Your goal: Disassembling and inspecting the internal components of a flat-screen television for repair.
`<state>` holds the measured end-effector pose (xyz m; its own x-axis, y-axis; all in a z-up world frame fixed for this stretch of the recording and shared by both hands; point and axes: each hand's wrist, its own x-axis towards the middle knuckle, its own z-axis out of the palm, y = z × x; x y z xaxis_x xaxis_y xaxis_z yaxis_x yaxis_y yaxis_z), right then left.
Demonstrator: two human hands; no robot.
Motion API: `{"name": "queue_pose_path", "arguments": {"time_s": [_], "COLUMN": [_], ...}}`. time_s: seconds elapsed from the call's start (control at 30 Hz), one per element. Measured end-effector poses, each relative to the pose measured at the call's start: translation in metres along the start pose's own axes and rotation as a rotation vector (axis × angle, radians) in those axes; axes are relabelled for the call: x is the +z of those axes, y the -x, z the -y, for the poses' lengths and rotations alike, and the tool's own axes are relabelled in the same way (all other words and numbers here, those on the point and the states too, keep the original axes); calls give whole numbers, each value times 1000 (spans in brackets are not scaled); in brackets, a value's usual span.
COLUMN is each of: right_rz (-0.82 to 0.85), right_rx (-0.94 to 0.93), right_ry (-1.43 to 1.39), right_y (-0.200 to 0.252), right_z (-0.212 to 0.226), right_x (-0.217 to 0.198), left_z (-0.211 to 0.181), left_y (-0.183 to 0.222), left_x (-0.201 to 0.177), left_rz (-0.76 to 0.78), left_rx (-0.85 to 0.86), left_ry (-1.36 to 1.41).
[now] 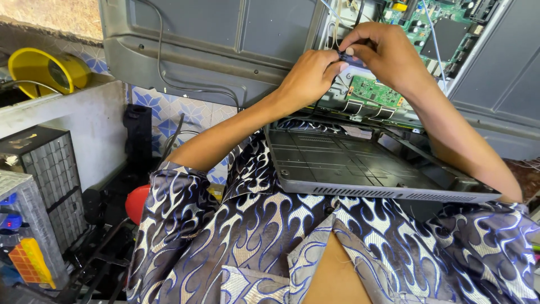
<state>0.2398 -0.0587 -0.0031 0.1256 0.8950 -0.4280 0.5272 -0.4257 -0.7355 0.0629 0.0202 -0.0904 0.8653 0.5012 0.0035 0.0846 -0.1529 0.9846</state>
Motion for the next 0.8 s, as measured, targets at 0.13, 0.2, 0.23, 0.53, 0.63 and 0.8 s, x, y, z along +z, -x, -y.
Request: {"name": "queue_pose_path", "arguments": {"time_s": [0.13,0.2,0.23,0.53,0.63,0.8], "right_rz": [-65,-63,-65,-55,-33,-26], "right_rx": [-91,-58,-26,-41,-48,-49], "right_ry": [-114,-150,-184,-36,-69,-99], "right_y": [2,3,4,1,0,-1], "right_z": [-8,-9,-8,-5,-10,-14], "right_x": [3,5,5,3,2,3], "left_z": [-4,2,5,-2,0,3], "left_y": [-1,-1,-2,-2,-1,-1], "left_x": [-3,0,2,-2,-2,-1], "left_rz": [17,7,-1,60,50,54], "left_rx": [-40,-21,2,-79,-45,-28], "left_ry": [26,18,9,-31,-14,-16]}}
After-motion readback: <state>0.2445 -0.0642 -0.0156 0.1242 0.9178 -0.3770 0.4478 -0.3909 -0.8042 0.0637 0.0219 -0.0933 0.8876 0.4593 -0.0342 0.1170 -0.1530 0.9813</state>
